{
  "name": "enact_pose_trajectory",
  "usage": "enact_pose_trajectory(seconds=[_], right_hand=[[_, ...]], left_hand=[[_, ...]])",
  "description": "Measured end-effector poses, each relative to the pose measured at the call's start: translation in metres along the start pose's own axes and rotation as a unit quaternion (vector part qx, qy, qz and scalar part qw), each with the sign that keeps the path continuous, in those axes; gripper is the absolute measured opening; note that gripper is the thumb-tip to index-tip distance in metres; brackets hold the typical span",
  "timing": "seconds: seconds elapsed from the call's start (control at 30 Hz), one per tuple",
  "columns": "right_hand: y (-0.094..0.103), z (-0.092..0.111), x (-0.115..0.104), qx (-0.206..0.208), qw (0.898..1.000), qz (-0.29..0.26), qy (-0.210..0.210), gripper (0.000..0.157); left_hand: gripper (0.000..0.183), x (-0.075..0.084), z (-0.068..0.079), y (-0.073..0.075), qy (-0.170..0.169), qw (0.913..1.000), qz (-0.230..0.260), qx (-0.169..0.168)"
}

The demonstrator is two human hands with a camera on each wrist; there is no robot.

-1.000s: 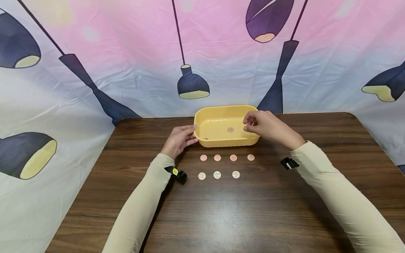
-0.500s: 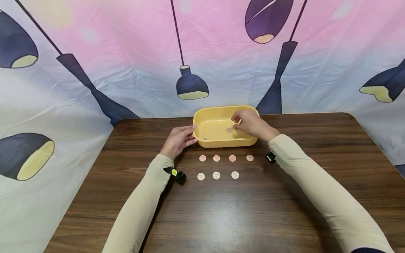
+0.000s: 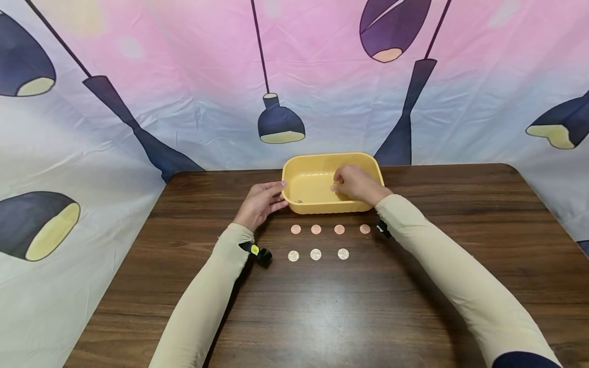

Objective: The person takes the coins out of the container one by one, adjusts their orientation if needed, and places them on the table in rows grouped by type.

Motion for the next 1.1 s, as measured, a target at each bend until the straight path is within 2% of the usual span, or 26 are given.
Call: enact_pose_trajectory(seconds=[0.13,0.3,0.57,0.77,1.1], right_hand=[[-0.002,-0.003,0.0,-0.011,1.0,0.012,0.01,0.014],[-0.005,-0.007,0.001,-0.022,0.999,0.021,0.014,0.019],[-0.005,-0.008,0.005,-0.015,0.999,0.029,-0.002,0.012],[-0.008,-0.01,0.005,-0.034,0.999,0.028,-0.003,0.009],[-0.01,-0.011,0.012,-0.052,0.998,0.025,-0.017,0.016]], left_hand=[[0.042,0.0,0.0,0.0,0.0,1.0,0.001,0.002],[0.041,-0.001,0.0,0.0,0.004,1.0,0.007,0.003],[0.043,0.002,0.001,-0.002,0.001,1.0,0.001,-0.001],[0.043,0.001,0.001,-0.002,0.001,1.0,0.0,0.001],[0.043,0.0,0.0,-0.001,0.001,1.0,0.0,0.0]])
Point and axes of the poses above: each hand's wrist, its own z-axis away from the middle knuckle, its own y-axis out of the back of the hand, x = y × z, the point moved 9 cm from there along -z, towards the middle knuckle, and after that the axes turned 14 degrees about y, right-handed, at the moved point
